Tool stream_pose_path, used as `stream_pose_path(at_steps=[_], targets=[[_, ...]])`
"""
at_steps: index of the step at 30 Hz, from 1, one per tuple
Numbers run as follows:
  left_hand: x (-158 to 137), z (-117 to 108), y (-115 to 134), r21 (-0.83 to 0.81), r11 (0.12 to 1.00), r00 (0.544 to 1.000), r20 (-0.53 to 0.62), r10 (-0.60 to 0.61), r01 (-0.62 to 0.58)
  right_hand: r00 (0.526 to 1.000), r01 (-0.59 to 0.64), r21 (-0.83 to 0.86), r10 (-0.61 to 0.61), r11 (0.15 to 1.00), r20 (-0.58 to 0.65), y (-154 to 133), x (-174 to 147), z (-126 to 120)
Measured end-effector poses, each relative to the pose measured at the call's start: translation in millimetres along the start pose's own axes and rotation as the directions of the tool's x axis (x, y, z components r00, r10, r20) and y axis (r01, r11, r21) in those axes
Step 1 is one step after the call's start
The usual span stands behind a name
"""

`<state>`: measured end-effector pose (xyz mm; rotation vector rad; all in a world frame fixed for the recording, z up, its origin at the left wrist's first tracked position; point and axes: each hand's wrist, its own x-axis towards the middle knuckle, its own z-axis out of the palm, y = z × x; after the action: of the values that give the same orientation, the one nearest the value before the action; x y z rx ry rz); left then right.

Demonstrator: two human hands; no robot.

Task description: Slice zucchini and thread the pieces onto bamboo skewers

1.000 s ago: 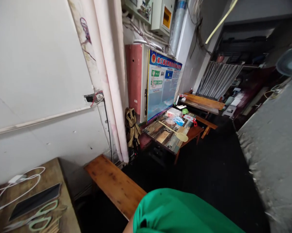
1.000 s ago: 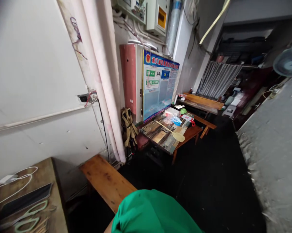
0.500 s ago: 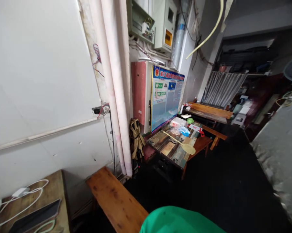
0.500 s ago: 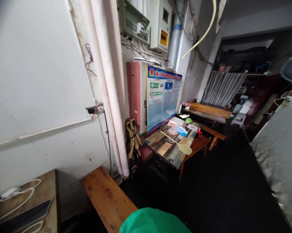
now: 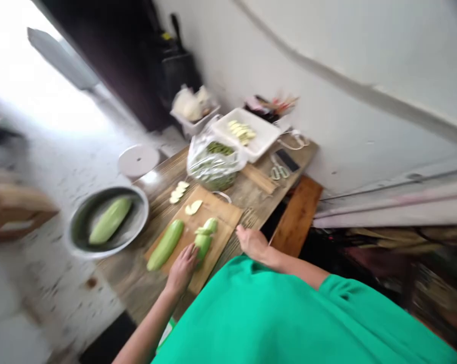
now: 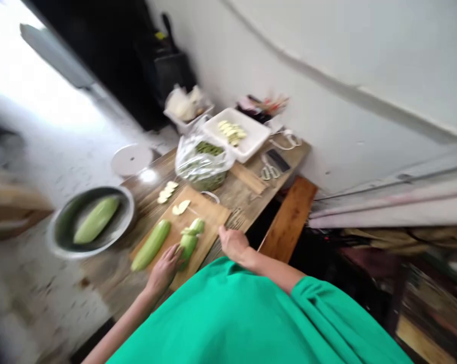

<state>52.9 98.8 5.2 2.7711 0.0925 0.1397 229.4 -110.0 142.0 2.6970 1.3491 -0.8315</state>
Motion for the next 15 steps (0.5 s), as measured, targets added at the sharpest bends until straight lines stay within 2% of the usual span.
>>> stream_pose_path(at_steps=[2,4,7,15], targets=[[-39.6,0.0,-7.6,0.004,0.998,0.991,0.116,-0.067,0.067,0.997,0.075,-0.014,-0.075,0.997,0.019,-13.7,14.4,23.7],[-49.8,4.0,-8.8,-0.013,0.997,0.976,0.207,-0.066,0.070,0.987,0.159,-0.039,-0.157,0.987,0.045,-16.4,15.1,38.2],[-43.9,8.6,-6.4,-0.019,0.998,0.970,0.236,-0.051,0.057,0.966,0.244,-0.076,-0.235,0.967,0.111,-17.6,8.4,46.9],[-36.4,8.8,-7.8,-0.013,1.000,0.959,0.284,-0.003,0.007,0.959,0.266,-0.110,-0.251,0.958,0.132,-27.5,14.6,47.9]])
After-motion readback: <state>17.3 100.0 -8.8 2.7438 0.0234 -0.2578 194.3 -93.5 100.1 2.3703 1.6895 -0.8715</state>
